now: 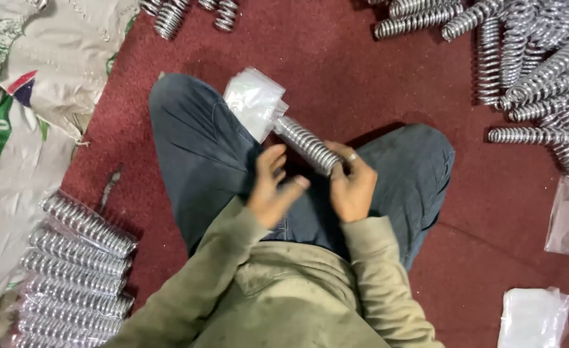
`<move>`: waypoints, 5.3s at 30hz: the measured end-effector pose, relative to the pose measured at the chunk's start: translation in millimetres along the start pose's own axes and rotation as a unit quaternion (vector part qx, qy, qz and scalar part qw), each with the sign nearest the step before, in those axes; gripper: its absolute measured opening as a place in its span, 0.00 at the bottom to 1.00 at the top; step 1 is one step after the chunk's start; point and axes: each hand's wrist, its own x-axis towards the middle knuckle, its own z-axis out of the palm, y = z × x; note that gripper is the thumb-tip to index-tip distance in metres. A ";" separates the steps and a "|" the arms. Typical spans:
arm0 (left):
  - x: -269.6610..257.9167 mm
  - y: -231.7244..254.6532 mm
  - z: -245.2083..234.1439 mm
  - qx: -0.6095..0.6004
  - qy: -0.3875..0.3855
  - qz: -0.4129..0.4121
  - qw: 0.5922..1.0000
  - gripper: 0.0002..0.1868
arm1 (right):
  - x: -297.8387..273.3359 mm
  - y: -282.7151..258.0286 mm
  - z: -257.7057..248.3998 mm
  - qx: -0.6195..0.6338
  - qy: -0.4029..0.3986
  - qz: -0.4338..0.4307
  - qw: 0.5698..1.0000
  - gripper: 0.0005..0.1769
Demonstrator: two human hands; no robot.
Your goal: Packing individual metal springs into small plastic bags while sitting on the floor.
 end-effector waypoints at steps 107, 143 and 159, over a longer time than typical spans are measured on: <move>148.4 -64.0 16.2 0.362 0.010 0.034 0.931 0.39 | 91.6 73.3 59.2 -0.063 -0.075 -0.101 0.990 0.17; -12.5 34.6 -80.2 -0.235 0.109 0.043 0.965 0.49 | -58.1 -94.3 21.3 0.057 -0.285 -0.162 0.943 0.28; -95.6 15.1 -344.5 0.794 0.100 0.013 0.599 0.23 | -5.7 -18.4 13.1 -0.122 -0.436 -0.274 0.848 0.22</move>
